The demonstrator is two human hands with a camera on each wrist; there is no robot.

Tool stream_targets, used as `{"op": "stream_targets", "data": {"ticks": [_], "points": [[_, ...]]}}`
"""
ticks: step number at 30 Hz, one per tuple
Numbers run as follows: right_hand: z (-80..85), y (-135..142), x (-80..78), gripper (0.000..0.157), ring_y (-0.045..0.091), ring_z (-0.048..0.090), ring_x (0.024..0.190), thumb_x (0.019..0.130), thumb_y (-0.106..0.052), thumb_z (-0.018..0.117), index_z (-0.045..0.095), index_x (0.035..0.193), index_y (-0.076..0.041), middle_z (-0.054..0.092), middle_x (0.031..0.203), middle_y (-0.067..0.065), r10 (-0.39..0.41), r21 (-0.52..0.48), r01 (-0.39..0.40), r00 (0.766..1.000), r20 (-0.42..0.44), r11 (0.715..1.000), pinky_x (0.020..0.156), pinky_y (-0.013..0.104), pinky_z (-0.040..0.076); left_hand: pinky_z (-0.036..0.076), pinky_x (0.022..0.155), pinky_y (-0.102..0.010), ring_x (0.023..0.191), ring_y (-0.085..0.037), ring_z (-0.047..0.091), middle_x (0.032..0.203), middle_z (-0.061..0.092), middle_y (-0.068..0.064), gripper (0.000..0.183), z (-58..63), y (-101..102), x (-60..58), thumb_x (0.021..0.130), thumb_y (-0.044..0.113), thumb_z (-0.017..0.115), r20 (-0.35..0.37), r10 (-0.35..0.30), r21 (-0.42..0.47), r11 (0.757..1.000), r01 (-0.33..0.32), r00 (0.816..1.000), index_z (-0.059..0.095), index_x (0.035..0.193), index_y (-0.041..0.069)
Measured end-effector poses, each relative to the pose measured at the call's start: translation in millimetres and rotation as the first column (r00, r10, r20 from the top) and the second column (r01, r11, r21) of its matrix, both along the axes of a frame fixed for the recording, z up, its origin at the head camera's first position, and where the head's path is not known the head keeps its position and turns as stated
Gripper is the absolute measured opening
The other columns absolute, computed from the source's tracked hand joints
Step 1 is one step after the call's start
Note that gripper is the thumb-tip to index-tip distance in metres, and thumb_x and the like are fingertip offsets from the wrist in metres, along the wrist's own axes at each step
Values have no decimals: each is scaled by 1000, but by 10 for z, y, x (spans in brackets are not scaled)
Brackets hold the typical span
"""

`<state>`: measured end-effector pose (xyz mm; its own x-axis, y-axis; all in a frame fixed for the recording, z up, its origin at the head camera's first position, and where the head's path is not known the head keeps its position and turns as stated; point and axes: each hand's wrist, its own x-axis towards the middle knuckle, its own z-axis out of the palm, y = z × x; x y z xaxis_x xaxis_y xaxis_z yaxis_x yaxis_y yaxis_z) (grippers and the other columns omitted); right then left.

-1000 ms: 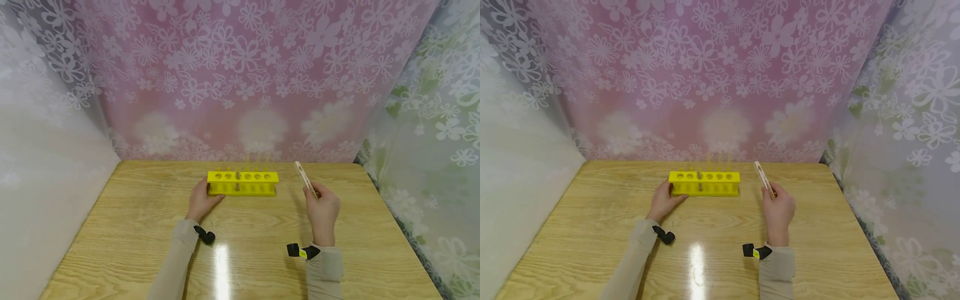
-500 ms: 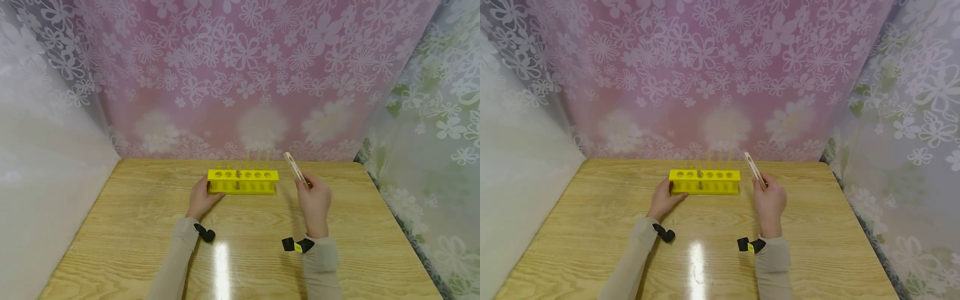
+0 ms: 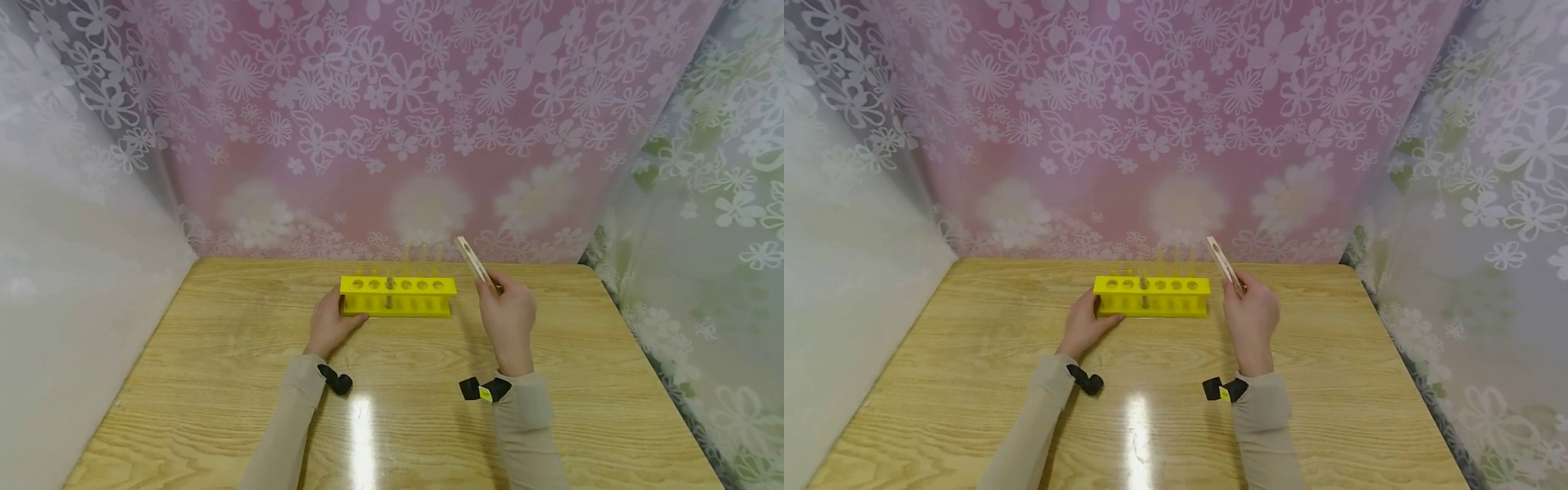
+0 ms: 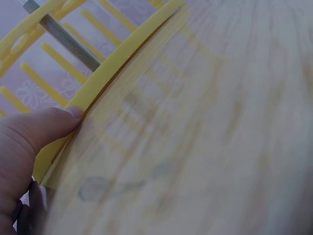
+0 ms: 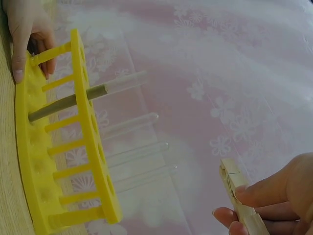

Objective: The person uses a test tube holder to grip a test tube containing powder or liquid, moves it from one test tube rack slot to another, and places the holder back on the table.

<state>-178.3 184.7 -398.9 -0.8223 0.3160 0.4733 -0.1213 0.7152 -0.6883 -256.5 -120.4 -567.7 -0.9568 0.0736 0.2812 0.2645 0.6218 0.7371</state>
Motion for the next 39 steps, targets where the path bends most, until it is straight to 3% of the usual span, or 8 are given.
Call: {"op": "stream_targets", "data": {"ticks": [9, 16, 28, 36, 39], "points": [[107, -114, -57, 26, 31, 66, 71, 89, -17, 75, 75, 112, -3, 74, 92, 17, 35, 21, -35, 999, 0, 999, 58, 44, 49, 47, 98, -47, 116, -26, 59, 127, 62, -7, 77, -45, -4, -14, 77, 40, 85, -17, -3, 4, 1000, 3, 1000, 50, 142, 17], [172, -191, -104, 27, 31, 68, 73, 89, -17, 75, 75, 112, -3, 74, 95, 17, 65, 79, -64, 998, -11, 995, 59, 45, 51, 46, 97, -48, 114, -26, 59, 125, 62, -6, 75, -12, 2, 8, 78, 38, 85, 9, 8, -1, 1000, -8, 1000, 50, 141, 17], [253, -296, -150, 23, 27, 63, 61, 88, -17, 77, 77, 108, -5, 75, 86, 13, 124, 144, -118, 992, -30, 982, 52, 38, 43, 46, 98, -46, 114, -26, 58, 126, 62, -6, 75, 39, 14, 28, 78, 37, 85, 30, 8, 11, 1000, -8, 1000, 50, 140, 16], [276, -364, -194, 27, 30, 69, 71, 88, -16, 76, 75, 111, -1, 74, 94, 16, 168, 220, -162, 986, -9, 962, 59, 44, 52, 46, 98, -45, 114, -25, 59, 125, 62, -6, 73, 46, 19, 29, 77, 36, 86, 31, 12, 13, 1000, -12, 999, 52, 139, 16], [272, -390, -216, 28, 30, 68, 68, 88, -17, 76, 75, 111, -2, 74, 92, 16, 177, 235, -172, 984, -2, 957, 55, 43, 52, 47, 96, -47, 112, -26, 59, 124, 63, -7, 73, 43, 16, 29, 77, 35, 86, 17, 10, 16, 1000, -10, 1000, 52, 138, 15]]}}
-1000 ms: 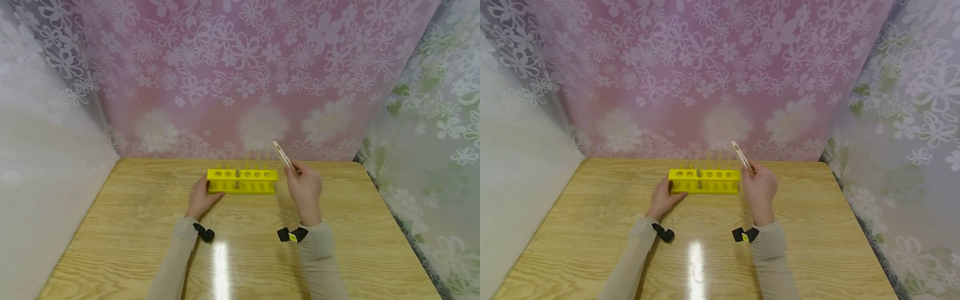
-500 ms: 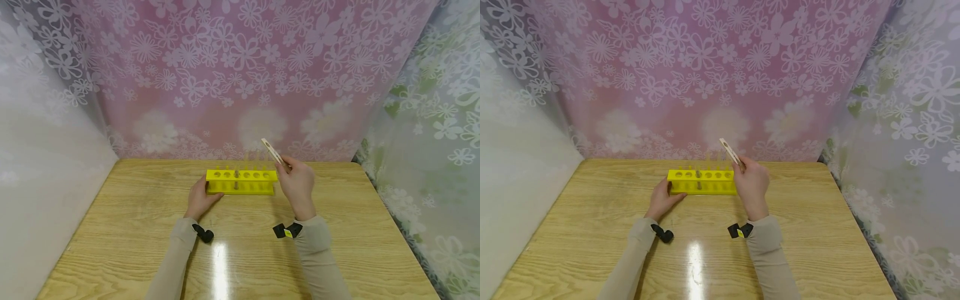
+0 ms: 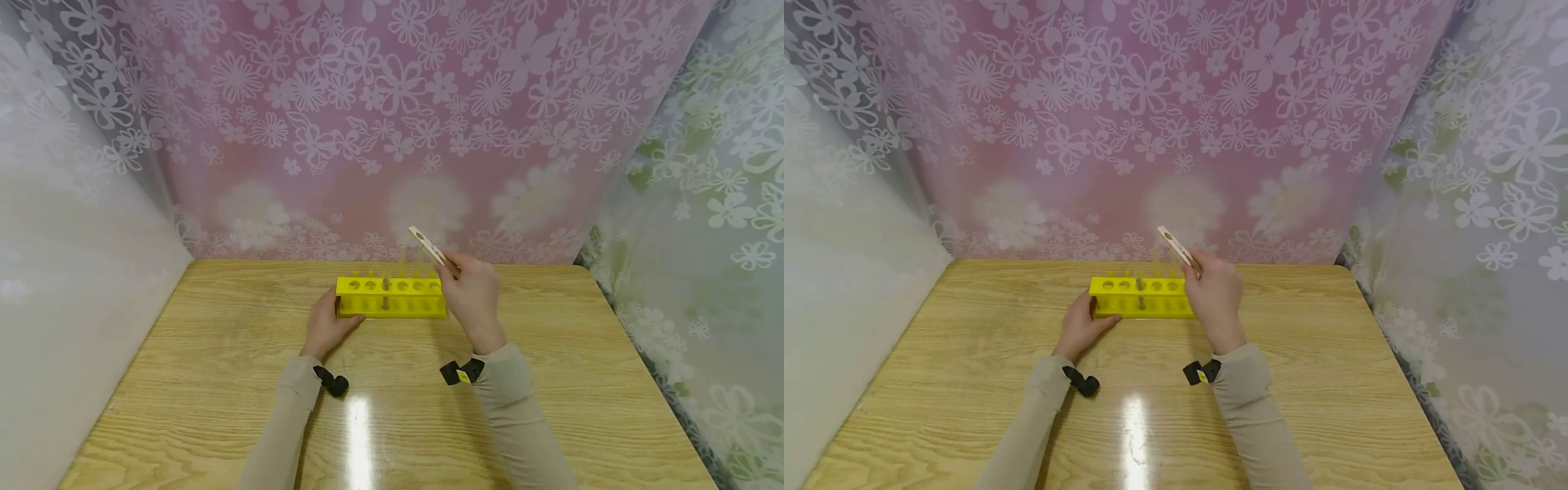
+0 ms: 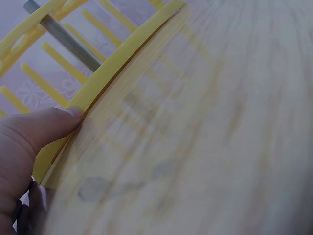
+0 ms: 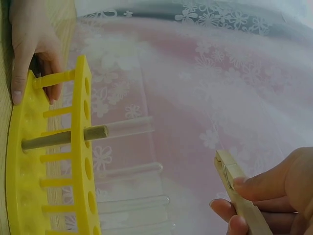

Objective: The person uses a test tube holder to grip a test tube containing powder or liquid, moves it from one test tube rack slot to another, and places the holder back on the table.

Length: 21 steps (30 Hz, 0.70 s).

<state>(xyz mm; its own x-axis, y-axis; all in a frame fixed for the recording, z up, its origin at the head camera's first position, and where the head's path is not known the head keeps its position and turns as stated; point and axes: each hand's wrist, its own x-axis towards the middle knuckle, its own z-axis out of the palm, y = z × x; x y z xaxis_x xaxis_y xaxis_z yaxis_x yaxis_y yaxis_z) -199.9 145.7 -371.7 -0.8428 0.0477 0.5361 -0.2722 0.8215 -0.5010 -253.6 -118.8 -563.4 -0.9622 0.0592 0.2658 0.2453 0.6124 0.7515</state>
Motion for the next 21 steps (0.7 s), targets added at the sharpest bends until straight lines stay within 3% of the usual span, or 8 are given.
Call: {"op": "stream_targets", "data": {"ticks": [14, 21], "points": [[-17, -135, -17, 25, 22, 62, 56, 91, -17, 74, 76, 112, -4, 75, 91, 13, 51, 37, -52, 998, 39, 998, 45, 33, 41, 46, 98, -45, 114, -25, 58, 125, 62, -6, 72, 5, 0, -3, 78, 35, 85, 23, 1, -6, 1000, -1, 1000, 52, 140, 17], [-45, -204, -11, 26, 14, 42, 42, 91, -18, 73, 75, 114, -5, 75, 86, 12, 81, 66, -85, 995, 60, 994, 40, 28, 29, 46, 98, -45, 114, -25, 58, 127, 62, -6, 76, -21, -9, -10, 78, 38, 85, 13, -2, -7, 1000, 2, 1000, 50, 142, 17]]}}
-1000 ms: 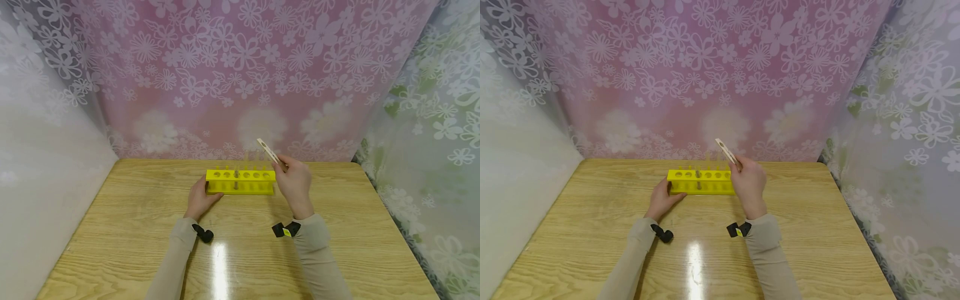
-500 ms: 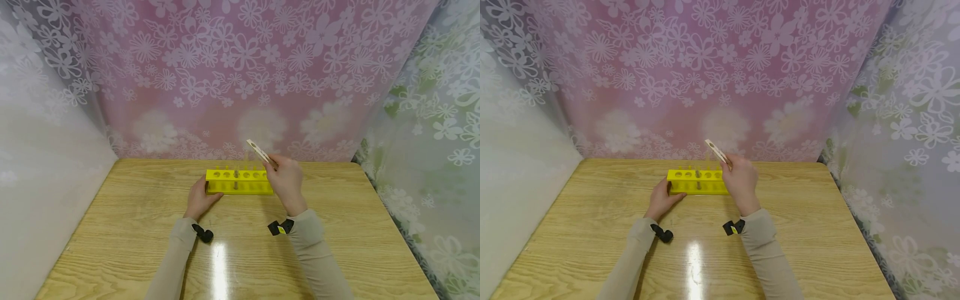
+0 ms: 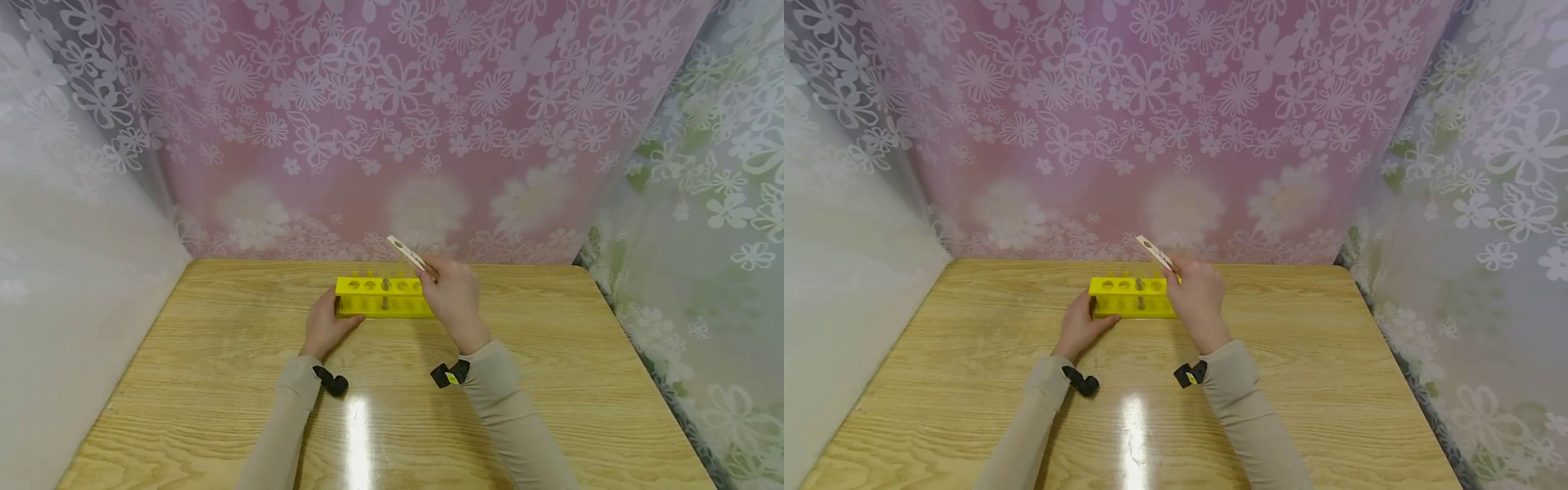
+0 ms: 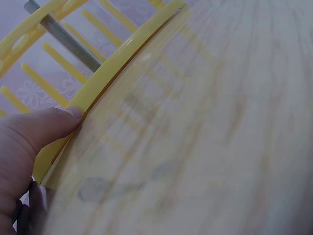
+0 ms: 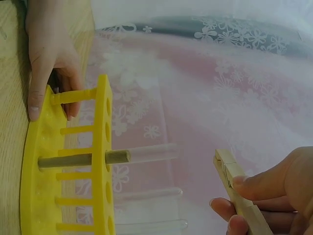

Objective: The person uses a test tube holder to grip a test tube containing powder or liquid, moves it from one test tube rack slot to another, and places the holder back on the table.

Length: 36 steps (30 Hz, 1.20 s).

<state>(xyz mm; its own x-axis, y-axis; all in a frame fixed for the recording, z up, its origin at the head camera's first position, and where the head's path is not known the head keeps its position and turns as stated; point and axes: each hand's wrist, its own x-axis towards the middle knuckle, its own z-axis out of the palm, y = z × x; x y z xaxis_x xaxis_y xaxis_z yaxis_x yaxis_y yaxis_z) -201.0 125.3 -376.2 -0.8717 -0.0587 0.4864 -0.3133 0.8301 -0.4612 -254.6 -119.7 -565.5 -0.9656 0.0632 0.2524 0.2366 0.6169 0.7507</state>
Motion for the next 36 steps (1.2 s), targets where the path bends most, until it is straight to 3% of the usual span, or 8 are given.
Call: {"op": "stream_targets", "data": {"ticks": [5, 13, 22, 36], "points": [[-27, -32, 0, 26, 13, 35, 39, 91, -18, 73, 75, 116, -7, 75, 84, 11, 19, 14, -19, 1000, 9, 1000, 41, 28, 25, 46, 98, -46, 116, -25, 58, 128, 61, -6, 78, -13, -1, -8, 77, 38, 85, -5, -2, 2, 1000, 2, 1000, 49, 143, 18], [-106, -38, -26, 25, 13, 37, 40, 88, -15, 76, 77, 112, -7, 75, 86, 11, 58, 16, -58, 998, -25, 998, 41, 28, 25, 44, 101, -47, 118, -26, 57, 129, 61, -7, 76, 9, 8, 1, 79, 38, 84, 9, 10, -8, 1000, -10, 1000, 49, 143, 18], [-128, -46, -44, 25, 13, 34, 39, 90, -15, 74, 76, 113, -6, 75, 80, 10, 93, 21, -93, 996, 8, 995, 41, 27, 23, 43, 100, -48, 115, -26, 57, 127, 61, -6, 74, 19, 14, -10, 79, 38, 84, 23, 12, -4, 1000, -12, 1000, 50, 142, 18], [-158, -44, -57, 27, 12, 32, 38, 92, -18, 73, 75, 116, -7, 75, 80, 9, 75, 38, -76, 997, 28, 996, 41, 26, 22, 45, 99, -49, 115, -28, 58, 127, 61, -8, 77, -8, 16, -46, 79, 39, 84, -7, 16, -18, 1000, -16, 1000, 49, 143, 15]]}}
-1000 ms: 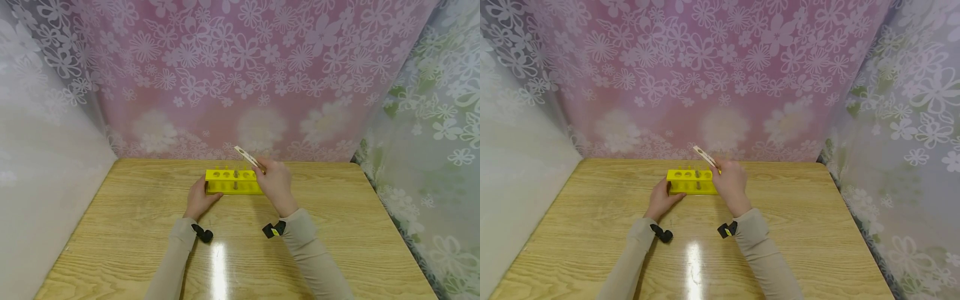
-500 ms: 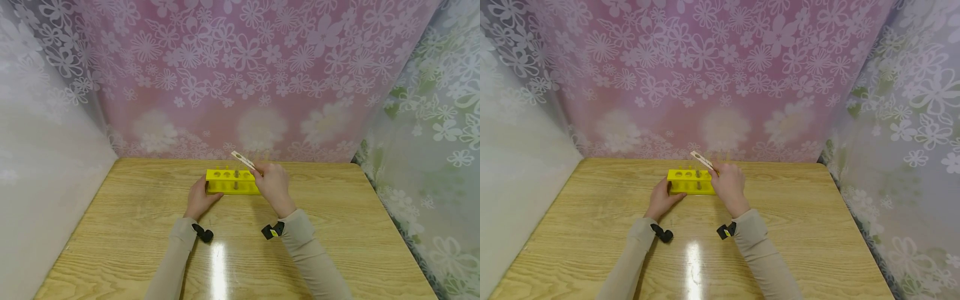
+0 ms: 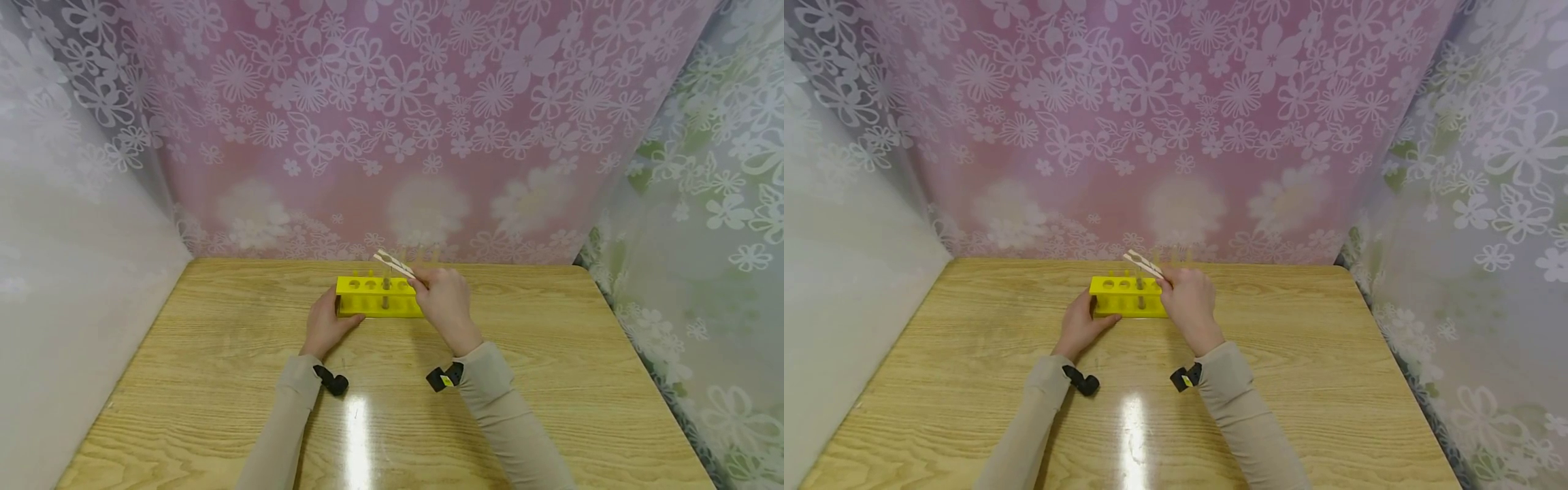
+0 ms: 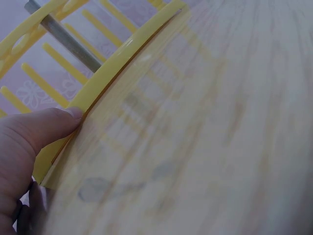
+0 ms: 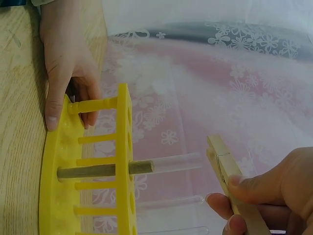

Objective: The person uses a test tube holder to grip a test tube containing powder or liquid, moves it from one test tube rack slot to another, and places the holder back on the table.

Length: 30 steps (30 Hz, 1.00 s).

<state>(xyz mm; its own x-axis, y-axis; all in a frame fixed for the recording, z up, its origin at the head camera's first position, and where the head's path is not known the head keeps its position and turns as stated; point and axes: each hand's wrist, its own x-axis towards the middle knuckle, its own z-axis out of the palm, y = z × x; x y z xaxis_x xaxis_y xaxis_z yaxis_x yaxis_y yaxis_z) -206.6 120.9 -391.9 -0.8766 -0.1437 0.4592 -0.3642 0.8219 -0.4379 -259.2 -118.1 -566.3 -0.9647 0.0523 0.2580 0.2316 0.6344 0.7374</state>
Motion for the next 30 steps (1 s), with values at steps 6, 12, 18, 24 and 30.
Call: {"op": "stream_targets", "data": {"ticks": [6, 12, 18, 24, 30], "points": [[-11, -4, 3, 26, 13, 36, 38, 91, -17, 73, 75, 114, -7, 75, 83, 9, -4, -13, 4, 1000, 11, 1000, 41, 26, 22, 41, 104, -49, 121, -28, 55, 132, 60, -8, 79, -2, -3, -5, 78, 39, 85, -12, -5, 3, 1000, 5, 1000, 48, 145, 17], [-41, 4, -19, 25, 13, 42, 41, 90, -16, 74, 76, 113, -7, 76, 86, 10, -19, -8, 19, 1000, 18, 1000, 42, 27, 24, 40, 104, -49, 120, -28, 56, 131, 60, -7, 79, -10, -6, -6, 78, 39, 84, -9, -4, 7, 1000, 4, 1000, 48, 145, 17], [-73, 9, -31, 25, 13, 36, 38, 90, -16, 74, 76, 114, -8, 75, 85, 10, -20, 0, 20, 1000, 23, 1000, 41, 26, 21, 44, 101, -49, 118, -28, 57, 130, 61, -8, 78, 4, -10, 2, 78, 38, 84, -15, -5, 6, 1000, 5, 1000, 48, 144, 16], [-98, 3, -40, 25, 13, 34, 37, 91, -16, 73, 76, 114, -8, 76, 87, 11, -21, 16, 21, 999, 36, 1000, 41, 25, 21, 45, 99, -49, 117, -27, 58, 128, 62, -7, 76, 11, -4, 5, 78, 36, 85, -22, -8, 10, 1000, 8, 1000, 50, 142, 17], [-113, 7, -42, 24, 12, 33, 37, 91, -16, 73, 76, 113, -8, 75, 83, 10, -17, 21, 16, 999, 43, 1000, 42, 26, 21, 44, 101, -47, 118, -26, 57, 129, 61, -6, 76, 9, -5, 3, 79, 37, 85, -12, -13, 7, 1000, 13, 1000, 49, 143, 17]]}}
